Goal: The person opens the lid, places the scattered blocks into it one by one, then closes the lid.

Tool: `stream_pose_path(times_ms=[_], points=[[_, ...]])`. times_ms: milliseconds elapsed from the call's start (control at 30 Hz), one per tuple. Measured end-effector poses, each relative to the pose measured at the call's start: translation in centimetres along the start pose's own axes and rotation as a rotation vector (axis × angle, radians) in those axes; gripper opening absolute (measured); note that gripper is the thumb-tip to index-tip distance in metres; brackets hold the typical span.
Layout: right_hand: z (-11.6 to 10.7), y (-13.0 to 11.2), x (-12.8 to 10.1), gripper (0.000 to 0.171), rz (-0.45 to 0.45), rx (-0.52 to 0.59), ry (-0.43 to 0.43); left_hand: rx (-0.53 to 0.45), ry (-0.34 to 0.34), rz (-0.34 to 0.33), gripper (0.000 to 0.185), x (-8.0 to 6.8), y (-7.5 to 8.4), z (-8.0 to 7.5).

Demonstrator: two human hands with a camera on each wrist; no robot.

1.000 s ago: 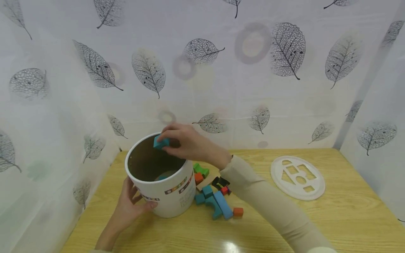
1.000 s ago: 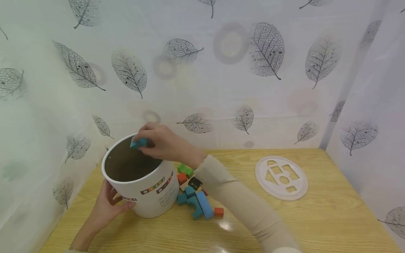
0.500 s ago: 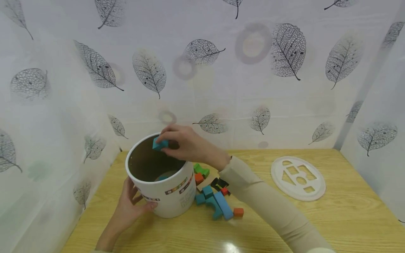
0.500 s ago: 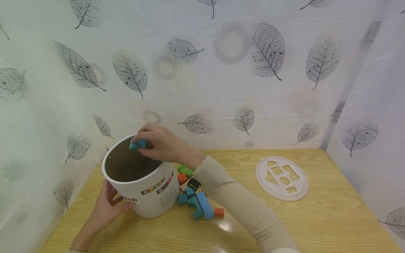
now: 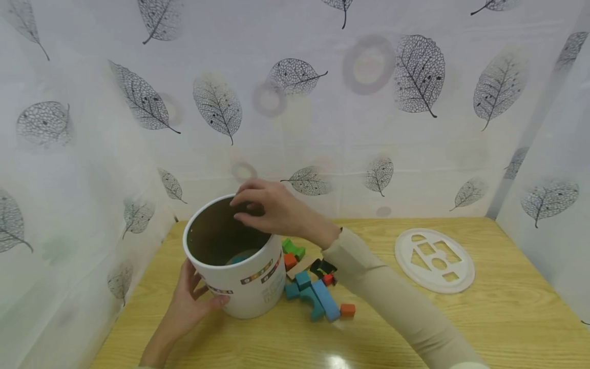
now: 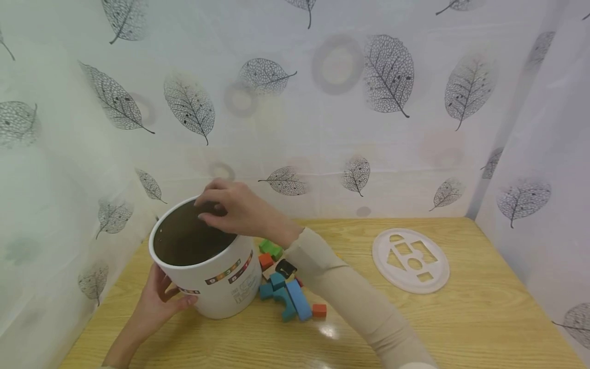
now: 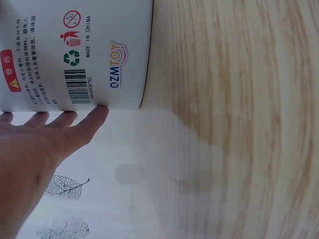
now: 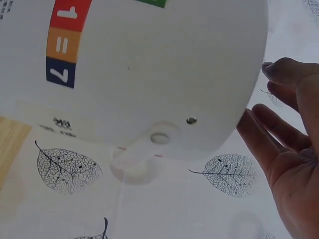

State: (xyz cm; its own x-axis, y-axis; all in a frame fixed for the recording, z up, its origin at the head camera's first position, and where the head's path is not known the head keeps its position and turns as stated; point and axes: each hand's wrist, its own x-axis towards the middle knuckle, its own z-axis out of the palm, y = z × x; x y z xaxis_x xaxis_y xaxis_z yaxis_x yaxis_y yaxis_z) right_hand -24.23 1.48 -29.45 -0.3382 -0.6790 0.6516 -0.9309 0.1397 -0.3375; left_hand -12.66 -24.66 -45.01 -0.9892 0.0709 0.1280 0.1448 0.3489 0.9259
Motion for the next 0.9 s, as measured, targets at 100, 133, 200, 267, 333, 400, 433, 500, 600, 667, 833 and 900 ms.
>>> stream_pose_path(times_ms=[100,133,200,267,333,400,433,500,600,667,833,900], points=[[-0.5,0.2,-0.4,0.017,-0.006,-0.016,0.016,0.002,0.004,0.002,0.118,0.0,0.0,0.0],[-0.7,0.3,-0.5,0.017,-0.012,-0.021,0.025,0.001,0.005,0.001,0.118,0.0,0.0,0.0],[-1.1,0.3,-0.8,0.016,-0.023,-0.019,0.040,0.001,0.007,-0.006,0.118,0.0,0.1,0.0],[-1.6,0.4,-1.2,0.017,-0.034,-0.015,0.053,0.003,0.007,-0.018,0.118,0.0,0.1,0.0],[-2.1,0.4,-1.6,0.017,-0.038,-0.001,0.053,0.004,0.007,-0.031,0.117,0.0,0.2,0.0],[-2.8,0.5,-2.2,0.018,-0.042,-0.016,0.052,0.004,0.006,-0.039,0.116,0.1,0.2,0.1],[-3.1,0.5,-2.7,0.019,-0.043,-0.030,0.054,0.001,0.003,-0.039,0.116,0.1,0.2,0.2],[-3.9,0.7,-3.7,0.020,-0.045,-0.065,0.056,0.000,-0.004,-0.034,0.116,0.2,0.2,0.3],[-4.9,1.1,-5.7,0.021,-0.034,-0.112,0.063,0.002,-0.004,-0.033,0.116,0.2,0.1,0.4],[-5.3,1.6,-7.3,0.021,-0.013,-0.136,0.056,0.007,0.000,-0.037,0.117,0.2,0.1,0.3],[-5.7,3.2,-11.7,0.020,0.067,-0.185,-0.019,0.017,-0.005,-0.053,0.119,0.1,0.2,0.0],[-5.7,3.7,-13.5,0.019,0.102,-0.214,-0.063,0.020,-0.009,-0.053,0.119,0.2,0.2,-0.1]])
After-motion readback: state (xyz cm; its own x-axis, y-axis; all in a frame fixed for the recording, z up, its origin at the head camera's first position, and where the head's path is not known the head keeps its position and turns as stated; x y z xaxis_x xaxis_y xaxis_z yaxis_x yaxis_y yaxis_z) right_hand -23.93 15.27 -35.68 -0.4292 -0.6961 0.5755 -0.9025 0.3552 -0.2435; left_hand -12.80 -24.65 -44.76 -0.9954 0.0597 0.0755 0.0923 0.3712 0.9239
